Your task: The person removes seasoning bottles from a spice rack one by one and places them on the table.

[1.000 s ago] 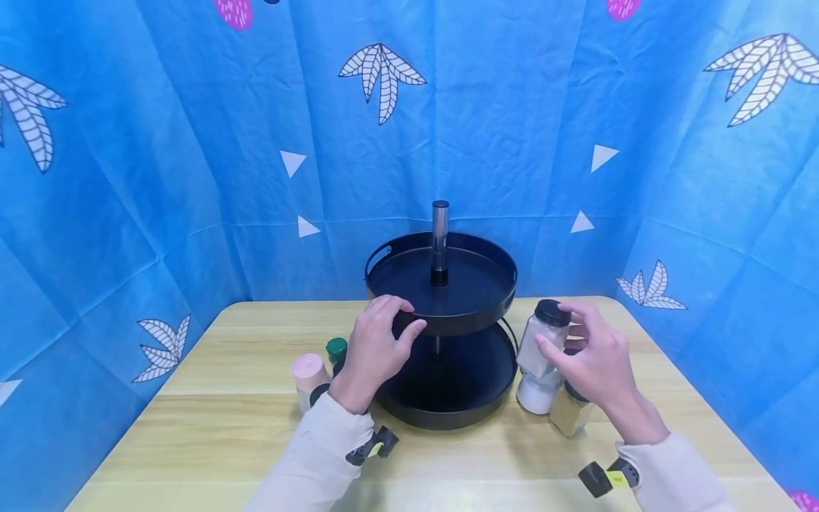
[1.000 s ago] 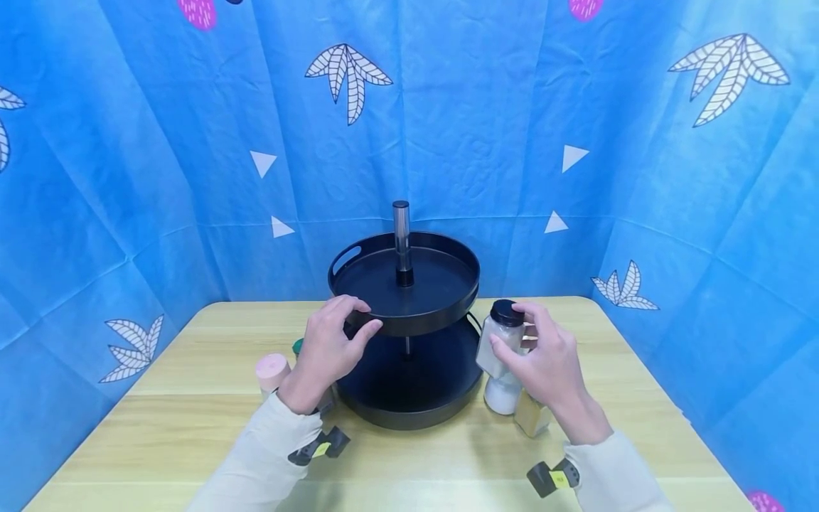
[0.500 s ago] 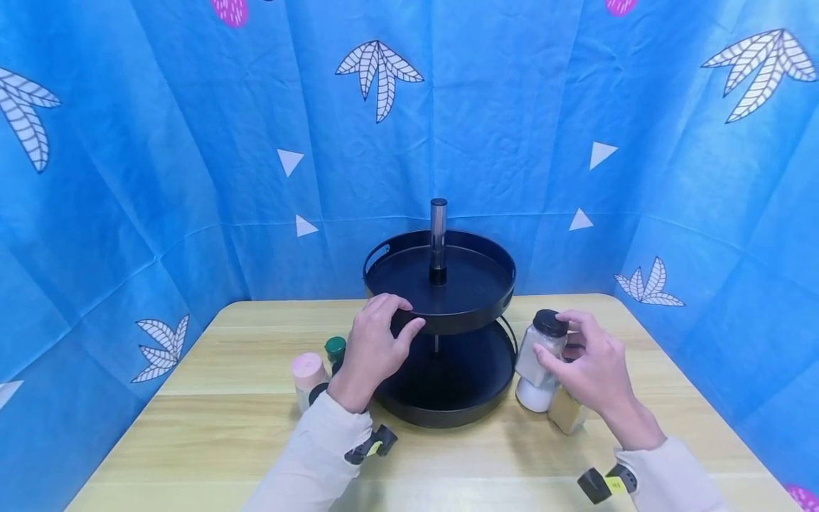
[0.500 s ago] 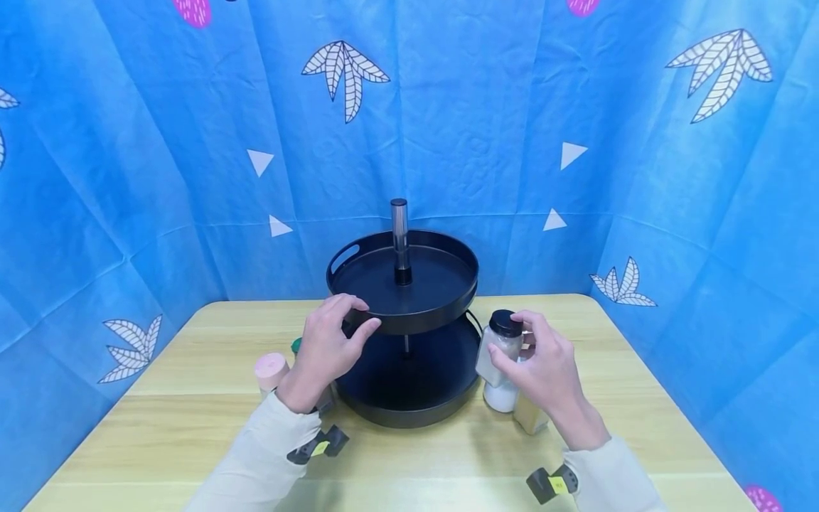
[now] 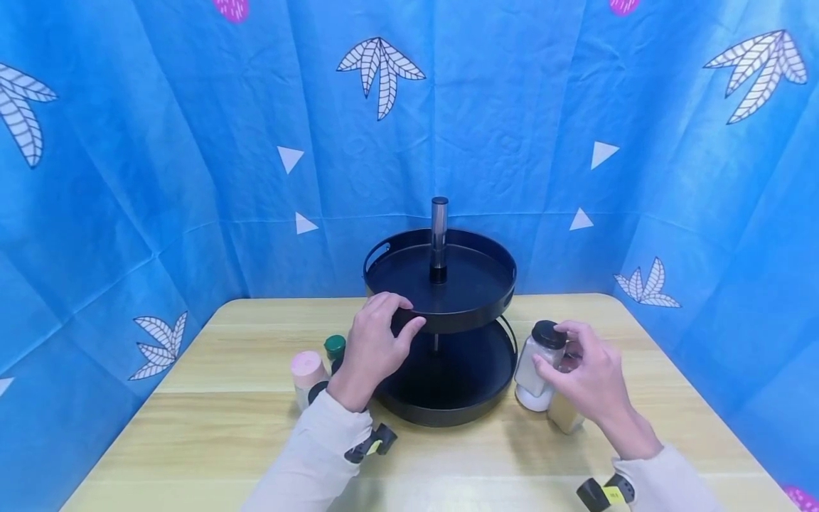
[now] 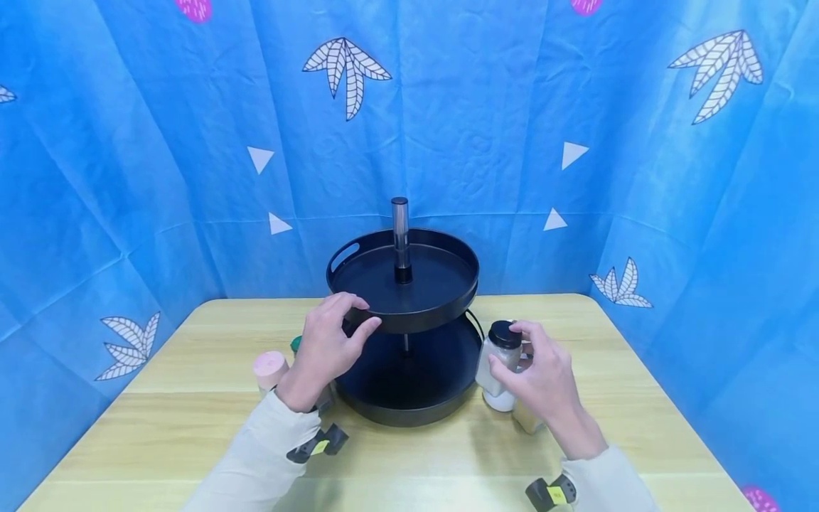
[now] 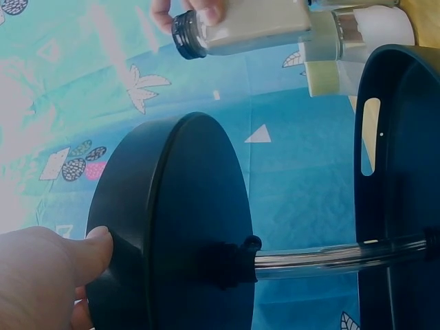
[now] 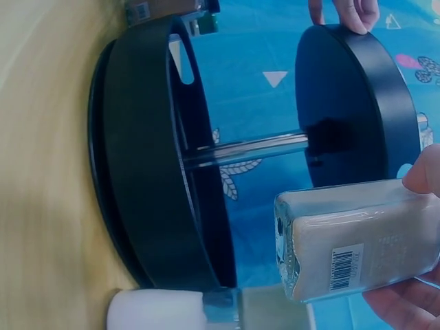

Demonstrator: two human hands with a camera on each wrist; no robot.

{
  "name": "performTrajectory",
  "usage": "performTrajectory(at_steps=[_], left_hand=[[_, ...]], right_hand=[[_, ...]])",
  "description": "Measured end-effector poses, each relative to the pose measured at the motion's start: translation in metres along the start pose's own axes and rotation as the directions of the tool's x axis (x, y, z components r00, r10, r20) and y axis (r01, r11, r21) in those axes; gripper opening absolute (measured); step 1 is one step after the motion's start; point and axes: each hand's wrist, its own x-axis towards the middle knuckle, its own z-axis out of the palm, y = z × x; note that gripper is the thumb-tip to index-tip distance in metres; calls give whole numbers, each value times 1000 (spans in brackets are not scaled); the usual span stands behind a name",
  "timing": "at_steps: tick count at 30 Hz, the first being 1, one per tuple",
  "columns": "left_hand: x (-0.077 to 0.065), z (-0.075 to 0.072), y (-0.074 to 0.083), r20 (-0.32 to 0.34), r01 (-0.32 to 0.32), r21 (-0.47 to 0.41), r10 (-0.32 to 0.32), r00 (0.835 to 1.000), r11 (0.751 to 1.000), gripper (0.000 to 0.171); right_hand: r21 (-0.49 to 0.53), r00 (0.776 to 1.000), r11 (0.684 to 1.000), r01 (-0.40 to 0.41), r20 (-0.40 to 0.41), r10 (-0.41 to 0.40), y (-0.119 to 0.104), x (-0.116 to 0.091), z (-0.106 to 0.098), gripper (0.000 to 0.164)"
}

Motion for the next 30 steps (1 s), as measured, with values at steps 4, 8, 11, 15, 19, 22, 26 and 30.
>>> performTrajectory(at_steps=[4,8,11,15,19,22,26,30], left_hand=[[0,0,0,-1,-5,0,5,1000,1000,22],[-1,0,0,-3,-5,-2,5,1000,1000,22],[0,-1,0,-1,-4,-3,4,1000,1000,23],[0,-1,1,4,1,-7,-1,1000,1000,23],[0,-2,1,8,8,-7,-8,1000,1000,23],[0,-2,1,8,7,-8,-7,1000,1000,23],[0,-2,1,9,5,-12,-5,1000,1000,23],[1,-3,1,13,8,-16,-8,1000,1000,23]], right_hand=[[0,1000,1000,-5,6,5,1,-5,2,51],[-3,1000,1000,-12,14,12,0,-8,3,50],[-3,999,1000,-20,26,20,0,-10,4,50],[-20,999,1000,-24,33,24,1,-13,4,51],[-32,999,999,-20,33,22,3,-17,6,52],[-34,999,999,-21,30,22,5,-19,8,52],[-39,999,999,-26,33,27,6,-23,9,53],[-43,999,999,-31,36,32,7,-26,11,54]])
